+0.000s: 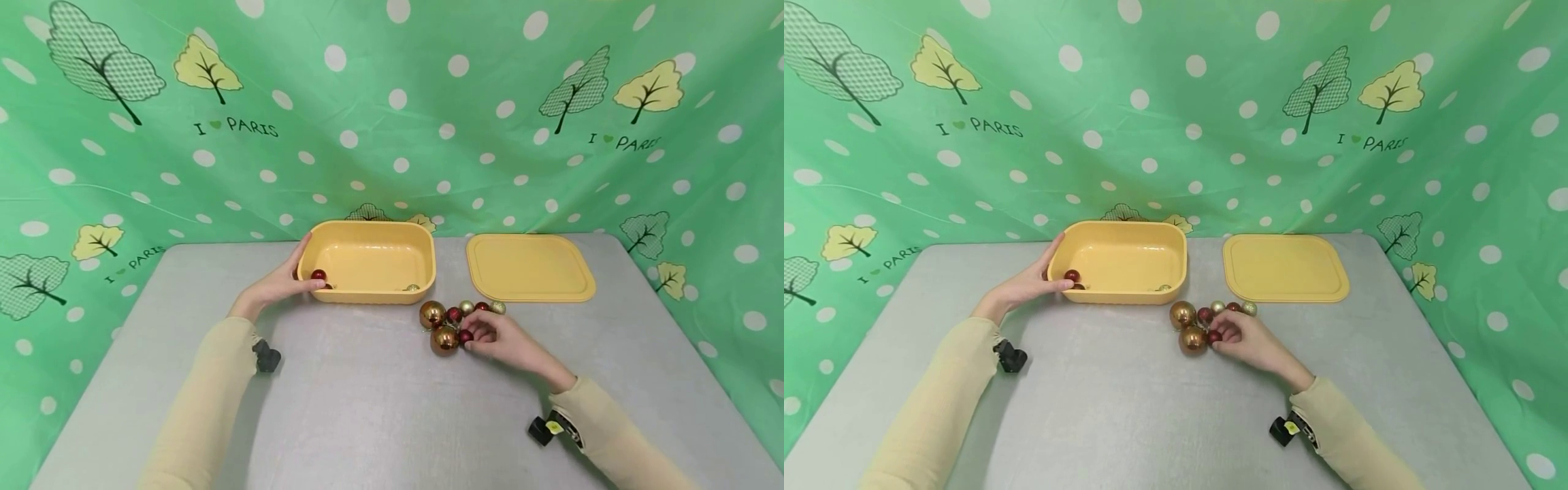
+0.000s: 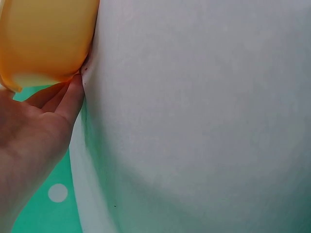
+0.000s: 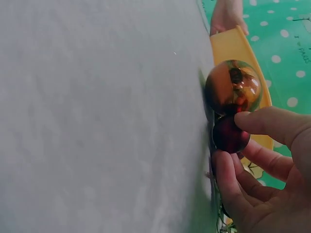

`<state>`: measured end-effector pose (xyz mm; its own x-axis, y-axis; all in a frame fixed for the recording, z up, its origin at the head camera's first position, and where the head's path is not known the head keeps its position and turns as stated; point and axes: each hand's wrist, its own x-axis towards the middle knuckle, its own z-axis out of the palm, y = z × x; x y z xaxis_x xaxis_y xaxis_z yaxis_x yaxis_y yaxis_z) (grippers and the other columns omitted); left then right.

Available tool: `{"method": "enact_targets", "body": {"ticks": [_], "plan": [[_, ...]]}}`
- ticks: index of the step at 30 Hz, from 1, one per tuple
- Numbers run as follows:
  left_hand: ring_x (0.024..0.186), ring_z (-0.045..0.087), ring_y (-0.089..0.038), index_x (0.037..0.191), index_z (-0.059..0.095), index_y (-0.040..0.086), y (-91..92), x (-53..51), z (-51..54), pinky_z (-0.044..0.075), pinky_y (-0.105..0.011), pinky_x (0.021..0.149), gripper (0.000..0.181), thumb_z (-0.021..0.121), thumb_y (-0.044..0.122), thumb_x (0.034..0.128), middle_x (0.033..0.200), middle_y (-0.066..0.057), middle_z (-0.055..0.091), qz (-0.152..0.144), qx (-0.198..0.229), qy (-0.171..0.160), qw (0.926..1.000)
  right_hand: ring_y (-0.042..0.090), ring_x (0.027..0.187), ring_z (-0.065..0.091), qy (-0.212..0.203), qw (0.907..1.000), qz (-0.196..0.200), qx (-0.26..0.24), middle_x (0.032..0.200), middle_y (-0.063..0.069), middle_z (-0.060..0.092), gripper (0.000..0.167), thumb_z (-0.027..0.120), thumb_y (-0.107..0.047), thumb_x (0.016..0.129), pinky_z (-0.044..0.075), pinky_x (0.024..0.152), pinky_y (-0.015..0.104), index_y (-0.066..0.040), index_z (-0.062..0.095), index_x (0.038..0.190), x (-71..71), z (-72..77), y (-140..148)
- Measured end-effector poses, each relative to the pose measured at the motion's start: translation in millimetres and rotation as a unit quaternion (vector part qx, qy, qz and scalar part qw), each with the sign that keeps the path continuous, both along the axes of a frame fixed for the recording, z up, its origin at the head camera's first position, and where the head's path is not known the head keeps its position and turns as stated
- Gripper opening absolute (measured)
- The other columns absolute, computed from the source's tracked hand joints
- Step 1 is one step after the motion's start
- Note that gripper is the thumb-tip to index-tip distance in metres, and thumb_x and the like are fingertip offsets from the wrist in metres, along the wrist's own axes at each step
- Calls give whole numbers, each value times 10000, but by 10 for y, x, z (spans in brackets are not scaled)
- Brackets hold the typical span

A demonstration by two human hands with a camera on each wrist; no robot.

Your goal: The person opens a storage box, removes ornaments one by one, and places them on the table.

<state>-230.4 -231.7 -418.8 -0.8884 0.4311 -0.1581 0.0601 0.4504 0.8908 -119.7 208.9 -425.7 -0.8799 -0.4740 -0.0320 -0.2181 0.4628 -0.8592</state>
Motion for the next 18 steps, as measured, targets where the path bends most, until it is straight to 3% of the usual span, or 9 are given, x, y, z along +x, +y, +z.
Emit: {"method": "enact_targets", "body": {"ticks": [9,18], "plan": [[1442,-56,-349,1538,-121,333,-4,-1,-4,25,-574,1127,1060,707,228,884,1597,-91,-141,-13,8,38,10000,167,778,598,419,9981,-259,360,896,73,623,223,747,-14,800,536,684,274,-2,636,993,16,-23,-105],[1441,-56,-359,1538,-122,332,7,13,16,29,-579,1125,1056,704,230,887,1597,-95,-143,5,-7,8,10000,154,750,593,527,9966,-462,435,896,66,617,249,758,-26,789,531,657,268,12,629,999,24,-6,-137]]}}
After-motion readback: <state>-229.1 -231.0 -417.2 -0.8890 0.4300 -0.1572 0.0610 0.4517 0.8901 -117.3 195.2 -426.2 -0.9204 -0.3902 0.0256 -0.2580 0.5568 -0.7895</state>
